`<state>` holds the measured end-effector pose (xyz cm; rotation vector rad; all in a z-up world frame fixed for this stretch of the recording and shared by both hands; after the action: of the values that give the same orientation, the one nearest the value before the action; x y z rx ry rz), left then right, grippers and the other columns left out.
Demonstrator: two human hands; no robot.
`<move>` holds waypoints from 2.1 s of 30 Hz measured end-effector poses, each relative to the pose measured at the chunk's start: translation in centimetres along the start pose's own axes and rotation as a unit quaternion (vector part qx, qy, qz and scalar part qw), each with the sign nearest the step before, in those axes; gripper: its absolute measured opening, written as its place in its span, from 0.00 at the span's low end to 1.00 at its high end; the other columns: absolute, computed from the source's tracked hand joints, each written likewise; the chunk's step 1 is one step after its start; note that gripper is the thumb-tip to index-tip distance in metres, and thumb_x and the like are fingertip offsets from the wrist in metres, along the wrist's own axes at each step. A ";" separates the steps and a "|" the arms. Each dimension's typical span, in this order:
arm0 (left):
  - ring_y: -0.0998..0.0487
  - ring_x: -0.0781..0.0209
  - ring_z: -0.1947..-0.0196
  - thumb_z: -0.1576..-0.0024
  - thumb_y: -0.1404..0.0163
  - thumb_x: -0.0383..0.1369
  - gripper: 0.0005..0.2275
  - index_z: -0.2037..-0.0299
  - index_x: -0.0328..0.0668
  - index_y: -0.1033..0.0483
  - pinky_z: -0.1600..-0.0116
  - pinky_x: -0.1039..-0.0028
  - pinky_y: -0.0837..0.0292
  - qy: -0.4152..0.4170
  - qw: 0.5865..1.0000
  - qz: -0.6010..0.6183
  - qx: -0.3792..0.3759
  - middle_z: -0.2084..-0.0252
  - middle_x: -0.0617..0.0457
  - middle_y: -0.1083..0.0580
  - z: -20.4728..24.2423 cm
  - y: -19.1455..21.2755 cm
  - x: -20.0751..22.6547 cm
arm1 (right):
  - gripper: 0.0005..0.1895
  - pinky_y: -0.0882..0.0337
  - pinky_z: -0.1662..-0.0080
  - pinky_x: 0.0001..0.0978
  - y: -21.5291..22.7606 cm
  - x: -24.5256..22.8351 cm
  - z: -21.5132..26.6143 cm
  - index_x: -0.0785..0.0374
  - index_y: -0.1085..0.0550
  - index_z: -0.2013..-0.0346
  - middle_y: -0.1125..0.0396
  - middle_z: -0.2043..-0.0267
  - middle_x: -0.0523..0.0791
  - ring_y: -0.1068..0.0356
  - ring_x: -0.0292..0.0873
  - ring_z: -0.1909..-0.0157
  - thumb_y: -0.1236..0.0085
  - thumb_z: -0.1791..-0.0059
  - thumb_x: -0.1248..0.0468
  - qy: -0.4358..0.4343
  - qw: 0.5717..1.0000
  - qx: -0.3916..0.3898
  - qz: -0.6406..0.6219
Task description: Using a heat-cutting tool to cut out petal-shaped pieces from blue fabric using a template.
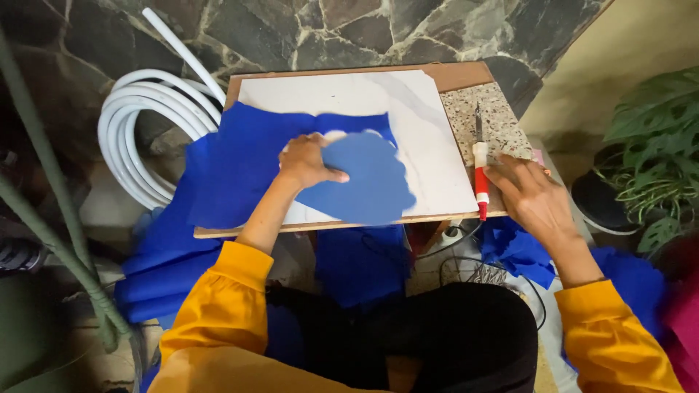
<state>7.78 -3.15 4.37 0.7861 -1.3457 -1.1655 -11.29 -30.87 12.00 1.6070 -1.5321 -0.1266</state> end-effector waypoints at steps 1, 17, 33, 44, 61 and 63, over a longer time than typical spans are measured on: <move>0.43 0.46 0.44 0.70 0.41 0.55 0.40 0.46 0.48 0.39 0.47 0.58 0.43 -0.078 0.997 -0.004 0.001 0.45 0.47 0.39 0.1 -0.3 1.7 | 0.14 0.31 0.68 0.26 -0.3 0.2 0.2 0.51 0.30 0.55 0.36 0.49 0.41 0.34 0.40 0.57 0.50 0.55 0.68 -0.003 1.000 -0.013 0.002; 0.39 0.41 0.49 0.59 0.54 0.18 0.26 0.47 0.47 0.36 0.56 0.57 0.31 -0.199 0.966 -0.134 0.096 0.51 0.41 0.39 7.0 -2.7 7.5 | 0.34 0.28 0.58 0.33 -4.6 -0.5 0.0 0.49 0.36 0.46 0.41 0.45 0.45 0.40 0.44 0.47 0.50 0.66 0.74 0.099 0.987 -0.125 0.000; 0.57 0.47 0.35 0.44 0.70 0.48 0.21 0.40 0.58 0.45 0.41 0.41 0.67 -0.353 0.927 -0.121 -0.019 0.35 0.48 0.52 7.5 -0.6 6.3 | 0.06 0.33 0.56 0.34 -1.0 0.6 -0.4 0.61 0.30 0.61 0.35 0.55 0.48 0.33 0.49 0.55 0.55 0.50 0.66 -0.038 0.982 0.056 -0.175; 0.55 0.49 0.36 0.44 0.68 0.48 0.21 0.41 0.62 0.43 0.40 0.42 0.66 -0.370 0.922 -0.118 -0.018 0.37 0.49 0.50 7.4 -0.5 6.4 | 0.11 0.33 0.60 0.31 4.4 -3.0 -3.0 0.66 0.27 0.66 0.30 0.62 0.51 0.30 0.49 0.65 0.39 0.60 0.65 -0.154 0.885 0.169 -0.405; 0.48 0.39 0.43 0.51 0.67 0.60 0.34 0.40 0.47 0.48 0.45 0.50 0.49 -0.151 0.976 -0.116 0.101 0.39 0.45 0.48 5.6 1.5 2.8 | 0.22 0.33 0.78 0.27 -6.4 1.9 0.3 0.49 0.37 0.56 0.44 0.39 0.44 0.31 0.39 0.67 0.48 0.62 0.71 0.087 0.988 -0.111 0.064; 0.50 0.38 0.42 0.53 0.66 0.61 0.36 0.38 0.47 0.51 0.46 0.49 0.48 -0.101 0.986 -0.113 0.072 0.37 0.44 0.50 5.5 1.7 2.1 | 0.19 0.32 0.76 0.25 -5.1 0.7 -0.5 0.49 0.36 0.59 0.42 0.41 0.43 0.31 0.36 0.59 0.48 0.61 0.71 0.108 0.988 -0.090 0.057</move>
<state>2.40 -3.63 7.32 0.9638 -1.5509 -1.3661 -6.94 -32.01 9.42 1.3426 -1.3987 -0.0267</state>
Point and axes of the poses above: each hand's wrist, its own z-axis away from the middle knuckle, its own y-axis out of the back of the hand, x = y × z, the point moved 10 cm from there along -z, towards the middle knuckle
